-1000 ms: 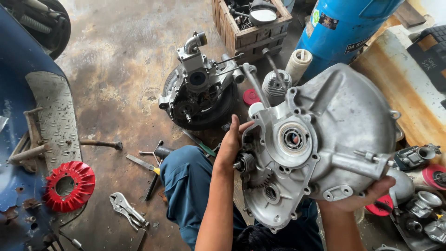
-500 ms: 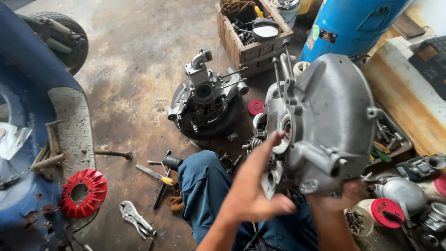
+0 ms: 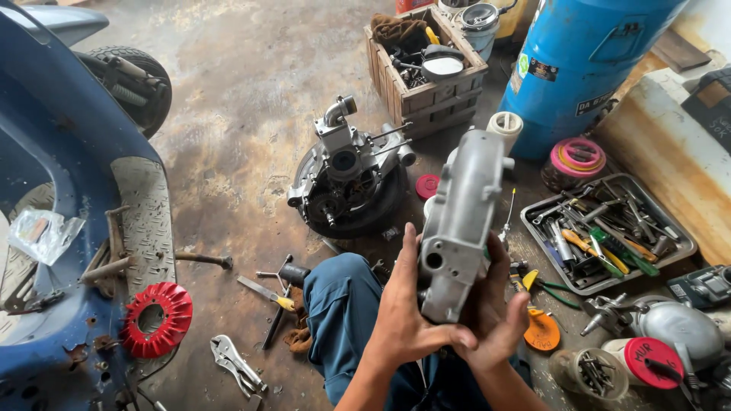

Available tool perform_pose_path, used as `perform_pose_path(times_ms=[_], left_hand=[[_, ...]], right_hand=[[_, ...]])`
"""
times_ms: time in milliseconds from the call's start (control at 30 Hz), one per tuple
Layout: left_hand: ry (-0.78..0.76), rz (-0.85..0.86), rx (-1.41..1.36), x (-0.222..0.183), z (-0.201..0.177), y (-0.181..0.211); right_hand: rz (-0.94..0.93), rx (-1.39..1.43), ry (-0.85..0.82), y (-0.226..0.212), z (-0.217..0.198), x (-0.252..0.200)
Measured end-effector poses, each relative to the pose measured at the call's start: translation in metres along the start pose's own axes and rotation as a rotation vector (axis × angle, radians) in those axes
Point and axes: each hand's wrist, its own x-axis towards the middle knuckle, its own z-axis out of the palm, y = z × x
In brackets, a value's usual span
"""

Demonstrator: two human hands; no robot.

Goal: Assembling components of a motorcycle engine including bolts and internal parts.

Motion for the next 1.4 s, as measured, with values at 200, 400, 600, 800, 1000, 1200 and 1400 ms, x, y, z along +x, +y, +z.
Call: perform_pose_path(times_ms=[200,400,600,800,1000,1200,1400], left_hand=[[0.124,-0.052,-0.099,-0.005,-0.008,0.002],[0.116,0.008,-0.329,-0.008,-0.028,-0.029],[0.17,-0.118,-0.449,-0.017,-0.052,-0.065],[0.286,-0.076,-0.419,-0.044,-0.061,-0.143],[0.374,-0.224,-1.199,-0.131,-0.072,-0.236],[0.192,-0.19,-1.506,-0.167,-0.057,-0.254],[0.167,-0.189,-1.515,-0.152,-0.049,-0.229]], right_hand=[[-0.001,-0.244,-0.142,-0.003,0.026,0.003],[0.015,-0.836,-0.284,-0.022,0.015,0.016],[-0.359,-1.08,0.238,0.0,-0.06,0.057],[0.188,-1.218,0.266,0.018,-0.079,0.072],[0.079,-1.236,0.146,-0.012,-0.047,0.052],[0.022,-1.254,0.151,-0.015,-0.051,0.033],[0.049,-1.219,0.163,-0.013,-0.064,0.027]])
